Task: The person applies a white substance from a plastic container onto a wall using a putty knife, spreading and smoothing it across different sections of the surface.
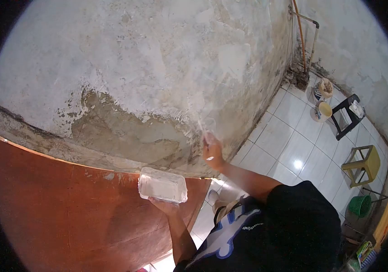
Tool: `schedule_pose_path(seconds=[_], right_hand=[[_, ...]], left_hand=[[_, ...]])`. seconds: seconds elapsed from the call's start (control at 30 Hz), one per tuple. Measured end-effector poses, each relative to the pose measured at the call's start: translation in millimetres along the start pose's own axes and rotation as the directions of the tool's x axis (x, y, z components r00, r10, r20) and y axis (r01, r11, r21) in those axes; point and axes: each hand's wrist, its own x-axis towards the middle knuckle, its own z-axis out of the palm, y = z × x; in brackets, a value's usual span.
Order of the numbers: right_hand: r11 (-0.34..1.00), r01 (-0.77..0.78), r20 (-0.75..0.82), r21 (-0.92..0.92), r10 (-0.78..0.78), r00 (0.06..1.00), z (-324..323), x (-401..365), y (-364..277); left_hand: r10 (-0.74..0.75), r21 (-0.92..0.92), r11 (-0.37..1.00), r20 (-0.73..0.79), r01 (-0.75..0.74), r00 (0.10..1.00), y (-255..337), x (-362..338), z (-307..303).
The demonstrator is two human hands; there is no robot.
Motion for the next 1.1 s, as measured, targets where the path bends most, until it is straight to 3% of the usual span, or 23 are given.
schedule_pose_path(seconds=[0.03,0.13,0.17,0.2,0.23,0.27,0.3,0.37,0.4,0.47,0.5,0.57,0.67,0.8,0.87,0.9,0.97,1.1], right_hand=[[0.993,0.096,0.04,-0.065,-0.094,0.995,12,0,-5],[0.978,0.208,0.107,-0.005,-0.206,0.973,26,-17,-14],[0.978,0.206,0.112,-0.004,-0.205,0.972,30,-28,3],[0.941,0.319,0.212,-0.114,-0.29,0.933,29,-38,28],[0.876,0.435,0.322,-0.209,-0.359,0.876,29,-44,61],[0.929,0.302,0.423,-0.212,-0.191,0.886,29,-47,95],[0.96,0.162,0.514,-0.23,-0.021,0.857,25,-48,120],[0.904,0.218,0.412,-0.368,-0.052,0.91,-17,-45,109],[0.906,0.219,0.412,-0.363,-0.054,0.91,-27,-40,114],[0.905,0.078,0.457,-0.417,0.135,0.879,-43,-26,120],[0.905,0.08,0.46,-0.419,0.135,0.878,-48,-17,109],[0.947,0.188,0.15,-0.259,-0.153,0.977,-63,-4,77],[0.983,0.153,0.038,-0.102,-0.15,0.988,-71,24,-6],[0.953,0.284,0.097,-0.106,-0.274,0.957,-33,31,-16],[0.872,0.46,0.219,-0.167,-0.422,0.88,-26,25,-35],[0.873,0.459,0.216,-0.165,-0.422,0.881,-21,20,-28],[0.711,0.586,0.317,-0.39,-0.494,0.81,-6,11,3],[0.714,0.606,0.456,-0.352,-0.434,0.777,-26,-5,65]], left_hand=[[0.021,0.028,0.999,-0.005,-0.021,1.0,1,-1,-3],[0.0,0.028,1.0,-0.012,0.0,1.0,-6,0,-37],[-0.042,0.001,0.999,0.0,0.042,0.999,-5,1,-40],[-0.041,-0.002,0.999,-0.004,0.041,0.999,-7,0,-41],[0.062,0.243,0.967,0.046,-0.071,0.997,-5,-3,-28],[0.145,0.47,0.864,0.115,-0.182,0.983,-5,-8,-20],[0.147,0.472,0.863,0.104,-0.179,0.984,-7,-11,-19],[0.02,0.228,0.974,-0.004,-0.019,1.0,-10,-10,-20],[0.023,0.231,0.973,-0.004,-0.022,1.0,-10,-9,-24],[0.0,0.123,0.992,0.01,-0.001,1.0,-15,-6,-31],[0.0,0.121,0.993,0.007,-0.001,1.0,-17,-5,-34],[-0.014,0.17,0.985,0.079,0.0,0.997,-19,-4,-41],[-0.065,0.083,0.994,-0.016,0.066,0.998,-24,-7,-40],[-0.056,0.072,0.996,-0.004,0.056,0.998,-20,-10,-25],[-0.023,0.073,0.997,0.023,0.021,0.999,-19,-11,-23],[-0.021,0.076,0.997,0.025,0.019,0.999,-18,-12,-23],[-0.036,0.124,0.992,0.076,0.026,0.996,-13,-14,-17],[-0.069,0.085,0.994,0.029,0.067,0.997,-22,-13,-21]])
